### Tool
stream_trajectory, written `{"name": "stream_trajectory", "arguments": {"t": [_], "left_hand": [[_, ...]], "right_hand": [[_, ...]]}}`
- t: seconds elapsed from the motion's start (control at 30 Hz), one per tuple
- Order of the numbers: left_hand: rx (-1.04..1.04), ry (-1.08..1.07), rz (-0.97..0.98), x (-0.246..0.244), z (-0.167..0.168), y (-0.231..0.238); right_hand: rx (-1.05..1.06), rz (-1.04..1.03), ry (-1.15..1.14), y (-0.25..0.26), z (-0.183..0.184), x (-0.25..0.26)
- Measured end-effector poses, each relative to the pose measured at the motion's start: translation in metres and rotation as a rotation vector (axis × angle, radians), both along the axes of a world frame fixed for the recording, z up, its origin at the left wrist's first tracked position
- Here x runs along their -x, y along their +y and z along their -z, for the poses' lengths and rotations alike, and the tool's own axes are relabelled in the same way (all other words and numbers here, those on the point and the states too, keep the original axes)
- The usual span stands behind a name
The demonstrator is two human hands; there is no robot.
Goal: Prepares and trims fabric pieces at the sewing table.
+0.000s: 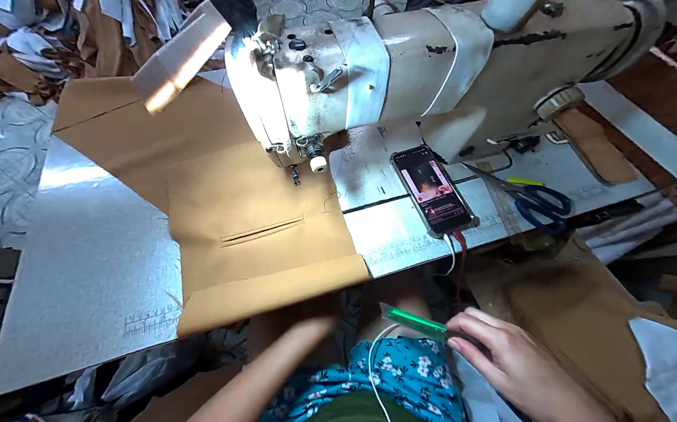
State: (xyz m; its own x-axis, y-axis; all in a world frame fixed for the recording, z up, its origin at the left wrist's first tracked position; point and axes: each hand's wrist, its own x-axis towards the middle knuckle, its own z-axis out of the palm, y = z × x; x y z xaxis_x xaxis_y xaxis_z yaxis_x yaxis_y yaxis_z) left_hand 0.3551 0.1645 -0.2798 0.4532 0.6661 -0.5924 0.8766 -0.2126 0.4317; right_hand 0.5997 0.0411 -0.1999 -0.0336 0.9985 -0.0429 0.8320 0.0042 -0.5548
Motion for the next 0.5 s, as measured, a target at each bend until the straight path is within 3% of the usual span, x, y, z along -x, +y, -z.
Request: {"name": "stream_trajectory", "arguments": {"t": [0.07,0.1,0.17,0.2,0.23,0.33,0.5], "left_hand": [[0.14,-0.116,0.285,0.003,-0.005,-0.004],[-0.011,-0.285,0.39,0.008,-0.008,-0.017],[-0.644,-0.77,0.412,0.008,-0.001,-0.041],[-0.849,-0.867,0.366,0.002,-0.004,-0.046],[-0.925,-0.856,0.337,-0.004,-0.01,-0.048],[-0.892,-0.874,0.279,-0.022,-0.015,-0.041],[-0.847,-0.941,0.17,-0.025,-0.027,-0.032]], "right_hand": [[0.036,-0.005,-0.023,0.007,0.001,0.007],[0.061,-0.009,-0.022,0.01,0.001,0.011],[0.078,-0.026,-0.01,0.016,0.001,0.02],[0.072,-0.042,0.012,0.018,0.0,0.025],[0.053,-0.063,0.043,0.021,0.0,0.031],[-0.03,-0.069,0.193,0.024,-0.002,0.043],[0.031,0.213,0.54,0.02,-0.012,0.048]]}}
